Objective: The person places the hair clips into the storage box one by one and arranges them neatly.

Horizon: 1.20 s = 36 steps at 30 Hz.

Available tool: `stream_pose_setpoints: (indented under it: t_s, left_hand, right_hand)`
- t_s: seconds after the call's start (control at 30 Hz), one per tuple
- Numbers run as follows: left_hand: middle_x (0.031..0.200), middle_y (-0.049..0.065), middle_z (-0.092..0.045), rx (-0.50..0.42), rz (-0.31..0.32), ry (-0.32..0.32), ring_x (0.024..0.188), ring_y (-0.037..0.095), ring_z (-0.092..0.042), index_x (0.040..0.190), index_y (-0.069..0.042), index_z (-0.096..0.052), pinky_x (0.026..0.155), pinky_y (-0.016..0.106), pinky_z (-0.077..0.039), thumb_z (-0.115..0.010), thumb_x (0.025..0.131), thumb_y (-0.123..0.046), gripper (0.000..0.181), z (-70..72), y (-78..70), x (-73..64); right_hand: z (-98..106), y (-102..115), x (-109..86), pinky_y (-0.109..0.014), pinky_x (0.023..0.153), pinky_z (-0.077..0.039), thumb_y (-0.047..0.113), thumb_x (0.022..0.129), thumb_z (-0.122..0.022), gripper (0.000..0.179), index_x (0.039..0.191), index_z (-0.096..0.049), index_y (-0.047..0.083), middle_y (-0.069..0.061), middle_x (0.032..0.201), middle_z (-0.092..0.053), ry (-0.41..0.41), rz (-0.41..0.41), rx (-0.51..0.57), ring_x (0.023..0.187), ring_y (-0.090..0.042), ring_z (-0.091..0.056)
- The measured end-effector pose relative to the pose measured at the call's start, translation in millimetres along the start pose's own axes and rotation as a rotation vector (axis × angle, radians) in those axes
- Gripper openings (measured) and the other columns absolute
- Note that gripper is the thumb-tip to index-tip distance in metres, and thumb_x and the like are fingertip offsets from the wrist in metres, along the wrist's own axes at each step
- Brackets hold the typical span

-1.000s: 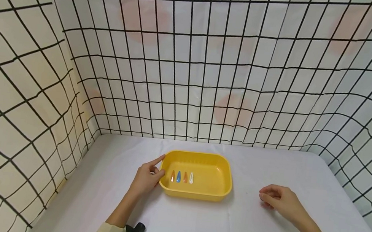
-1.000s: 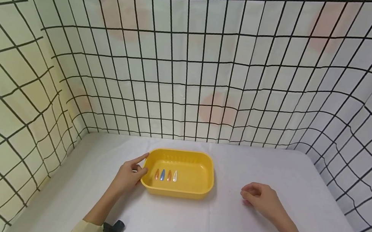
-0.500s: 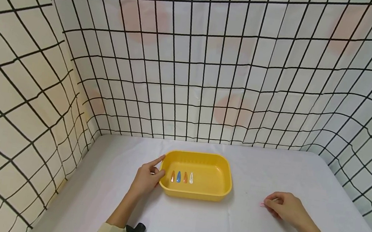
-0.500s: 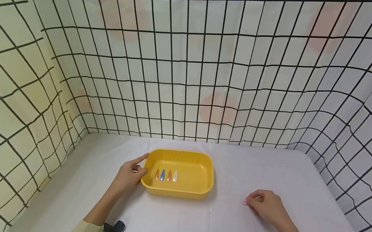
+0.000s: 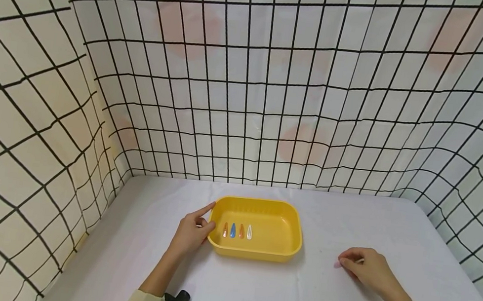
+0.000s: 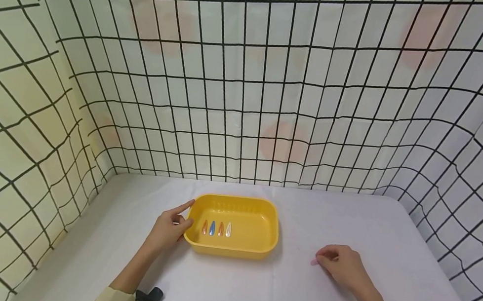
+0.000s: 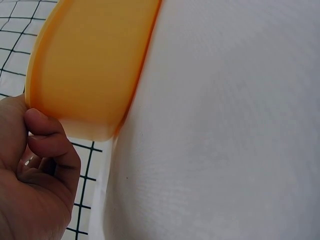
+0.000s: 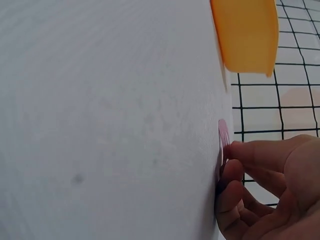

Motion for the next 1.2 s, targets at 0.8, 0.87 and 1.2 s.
stream_pose_setpoints:
  t_s: [0.8, 0.87, 1.2]
  left_hand:
    - [0.066, 0.002, -0.059, -0.003, -0.02, 0.001, 0.048, 0.015, -0.048, 0.148, -0.031, -0.058, 0.048, 0.023, -0.043, -0.069, 0.09, -0.017, 0.061, 0.1, -1.4, -1.3]
    - [0.066, 0.002, -0.06, -0.006, -0.021, 0.001, 0.048, 0.015, -0.049, 0.147, -0.031, -0.058, 0.048, 0.023, -0.043, -0.069, 0.089, -0.017, 0.061, -0.2, -0.8, -1.2]
    - [0.068, 0.002, -0.061, -0.001, -0.009, 0.002, 0.05, 0.015, -0.05, 0.148, -0.031, -0.057, 0.049, 0.023, -0.045, -0.069, 0.09, -0.017, 0.061, -0.3, -0.5, -0.6]
  right_hand:
    - [-4, 6, 5.8, -0.029, 0.062, -0.042, 0.039, 0.088, -0.078, 0.03, 0.086, -0.071, 0.01, 0.002, 0.071, -0.062, -0.073, -0.042, -0.083, 0.07, -0.015, -0.053]
    - [-5, 6, 7.2, -0.03, 0.063, -0.043, 0.036, 0.086, -0.08, 0.028, 0.085, -0.071, 0.009, 0.002, 0.072, -0.063, -0.074, -0.047, -0.081, 0.071, -0.015, -0.054]
    - [-3, 13, 8.5, -0.029, 0.066, -0.049, 0.021, 0.083, -0.079, 0.02, 0.093, -0.075, 0.005, 0.003, 0.076, -0.074, -0.048, -0.056, -0.047, 0.071, -0.011, -0.064]
Point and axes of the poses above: each hand's wrist, its own x-axis towards the middle knuckle, its own z-axis out of the back of the hand, y = z × x, the point moved 5 cm from there along x, towards the middle knuckle
